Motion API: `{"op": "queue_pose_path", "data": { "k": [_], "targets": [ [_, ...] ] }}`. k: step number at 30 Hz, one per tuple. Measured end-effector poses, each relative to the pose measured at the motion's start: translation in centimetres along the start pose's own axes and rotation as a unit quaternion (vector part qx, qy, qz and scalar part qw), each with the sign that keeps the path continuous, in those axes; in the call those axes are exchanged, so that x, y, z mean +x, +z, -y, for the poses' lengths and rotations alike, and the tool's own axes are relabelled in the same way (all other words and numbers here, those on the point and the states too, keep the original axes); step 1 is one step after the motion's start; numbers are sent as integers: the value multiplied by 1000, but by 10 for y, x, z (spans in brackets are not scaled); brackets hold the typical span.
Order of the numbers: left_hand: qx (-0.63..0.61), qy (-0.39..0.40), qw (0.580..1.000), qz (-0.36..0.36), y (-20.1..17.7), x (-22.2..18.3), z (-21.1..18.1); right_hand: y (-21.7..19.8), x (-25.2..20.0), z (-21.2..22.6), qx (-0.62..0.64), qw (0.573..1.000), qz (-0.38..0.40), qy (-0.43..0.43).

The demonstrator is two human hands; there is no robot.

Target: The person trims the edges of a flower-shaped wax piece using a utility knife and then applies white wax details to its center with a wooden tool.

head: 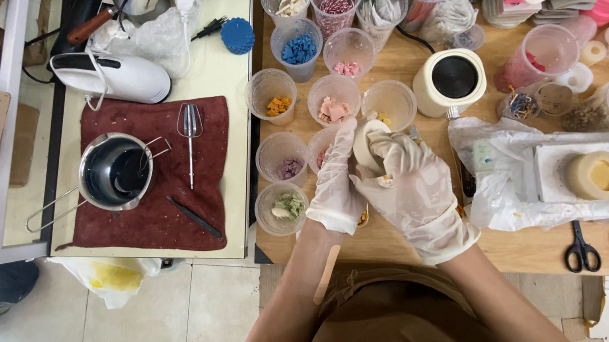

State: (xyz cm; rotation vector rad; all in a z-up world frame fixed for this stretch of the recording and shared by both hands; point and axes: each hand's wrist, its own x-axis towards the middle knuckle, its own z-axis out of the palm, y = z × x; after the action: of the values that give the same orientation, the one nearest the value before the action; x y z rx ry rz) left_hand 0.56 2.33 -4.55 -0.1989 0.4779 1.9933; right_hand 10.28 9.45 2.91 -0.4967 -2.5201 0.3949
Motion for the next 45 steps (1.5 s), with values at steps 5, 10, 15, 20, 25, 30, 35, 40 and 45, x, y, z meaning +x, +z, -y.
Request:
{"op": "queue_pose_path", "data": {
  "k": [5, 10, 15, 20, 25, 30, 35, 40, 45],
  "targets": [
    [-3, 6, 998, -60, 2, 3, -2, -5, 6, 4, 54, 998, -36, -6],
    [13, 26, 998, -56, 20, -7, -9, -13, 12, 11, 99, 993, -40, 39],
    [22, 57, 993, -97, 35, -11, -11, -22, 10, 14, 187, 979, -17, 84],
    [99, 89, 990, -36, 27, -13, -12, -24, 15, 15, 236, 941, 51, 236],
    [126, 74, 989, -28, 28, -14, -18, -33, 18, 6, 432, 817, 46, 379],
    [238, 127, 962, -35, 26, -27, -30, -28, 11, -11, 531, 747, -52, 397],
    [293, 112, 949, -26, 0, -27, -33, -19, -5, -10, 594, 699, -104, 385],
    [336, 136, 932, -30, -4, -35, -32, -15, -12, 12, 514, 766, -120, 366],
    [278, 136, 951, -27, 14, -39, -40, -15, -9, 35, 477, 795, -130, 353]
  ]
}}
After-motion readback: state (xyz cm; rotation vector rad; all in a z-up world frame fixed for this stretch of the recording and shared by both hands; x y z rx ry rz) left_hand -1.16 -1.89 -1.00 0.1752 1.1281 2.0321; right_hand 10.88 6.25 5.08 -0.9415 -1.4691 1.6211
